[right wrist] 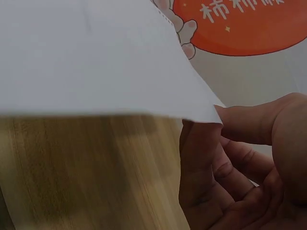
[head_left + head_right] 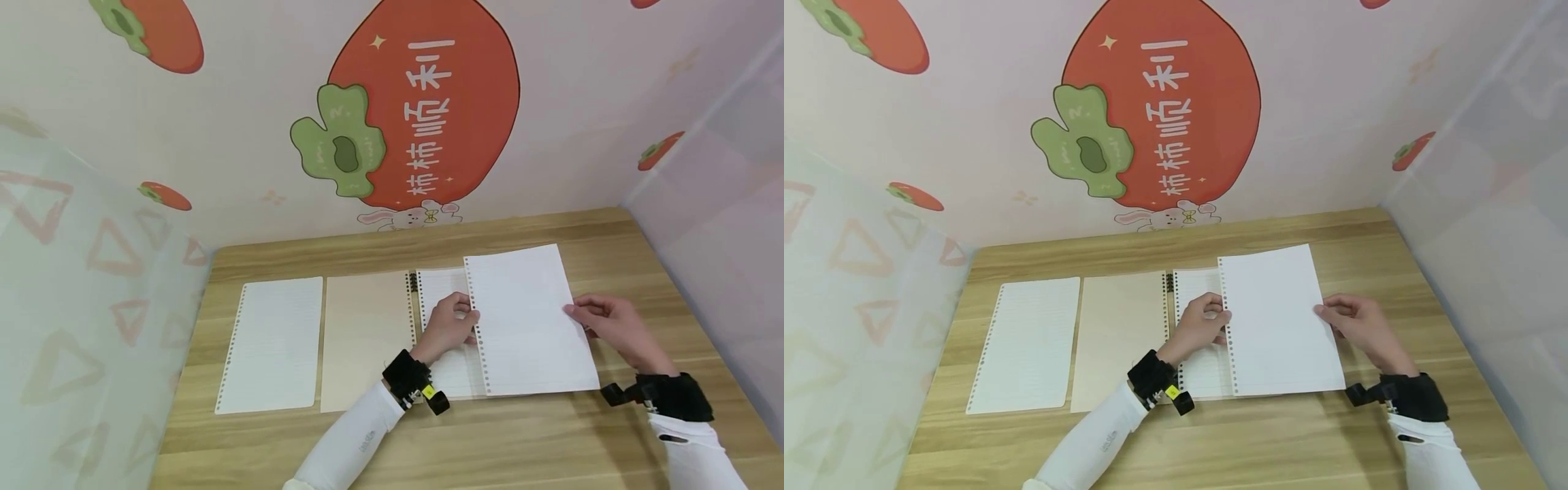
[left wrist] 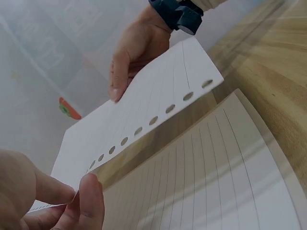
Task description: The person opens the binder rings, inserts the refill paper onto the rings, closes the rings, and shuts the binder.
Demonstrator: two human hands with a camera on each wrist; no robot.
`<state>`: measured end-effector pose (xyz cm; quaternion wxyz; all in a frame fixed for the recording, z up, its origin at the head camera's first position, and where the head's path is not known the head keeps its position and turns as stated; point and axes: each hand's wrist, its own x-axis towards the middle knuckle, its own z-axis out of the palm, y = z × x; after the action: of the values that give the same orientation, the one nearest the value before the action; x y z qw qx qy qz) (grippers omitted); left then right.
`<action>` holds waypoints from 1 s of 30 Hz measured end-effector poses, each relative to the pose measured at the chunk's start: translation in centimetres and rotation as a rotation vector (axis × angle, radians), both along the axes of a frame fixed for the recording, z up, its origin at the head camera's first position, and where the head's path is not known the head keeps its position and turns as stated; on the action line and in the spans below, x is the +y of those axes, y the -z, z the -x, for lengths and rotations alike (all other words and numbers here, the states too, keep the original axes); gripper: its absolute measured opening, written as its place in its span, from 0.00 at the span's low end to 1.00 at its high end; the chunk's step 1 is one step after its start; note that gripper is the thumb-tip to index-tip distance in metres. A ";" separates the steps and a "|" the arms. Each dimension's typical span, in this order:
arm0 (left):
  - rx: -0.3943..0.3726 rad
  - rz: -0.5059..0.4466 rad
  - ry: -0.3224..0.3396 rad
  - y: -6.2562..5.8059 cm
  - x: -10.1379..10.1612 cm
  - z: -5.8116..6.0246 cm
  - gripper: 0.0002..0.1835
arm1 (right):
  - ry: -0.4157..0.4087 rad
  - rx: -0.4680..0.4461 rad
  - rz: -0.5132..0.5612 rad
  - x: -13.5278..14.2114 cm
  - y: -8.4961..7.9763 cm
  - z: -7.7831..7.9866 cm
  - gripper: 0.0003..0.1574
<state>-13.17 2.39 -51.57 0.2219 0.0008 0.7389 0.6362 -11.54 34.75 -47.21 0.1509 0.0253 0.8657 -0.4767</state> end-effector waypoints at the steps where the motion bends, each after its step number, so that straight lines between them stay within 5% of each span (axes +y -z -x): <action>1: -0.001 0.003 0.001 -0.1 -0.2 0.0 0.15 | 0.000 0.013 -0.007 -0.2 0.0 0.0 0.35; 9: 0.002 0.003 -0.014 -0.2 -1.9 -0.2 0.17 | 0.005 0.067 -0.031 -2.0 0.6 0.3 0.33; 30: 0.025 0.046 -0.099 0.7 -6.2 0.0 0.20 | 0.030 0.014 0.059 -6.5 2.5 1.0 0.34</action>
<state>-13.14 -3.77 -52.26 0.1809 -0.0328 0.7552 0.6291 -12.51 28.20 -49.73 0.1385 0.0307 0.8517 -0.5045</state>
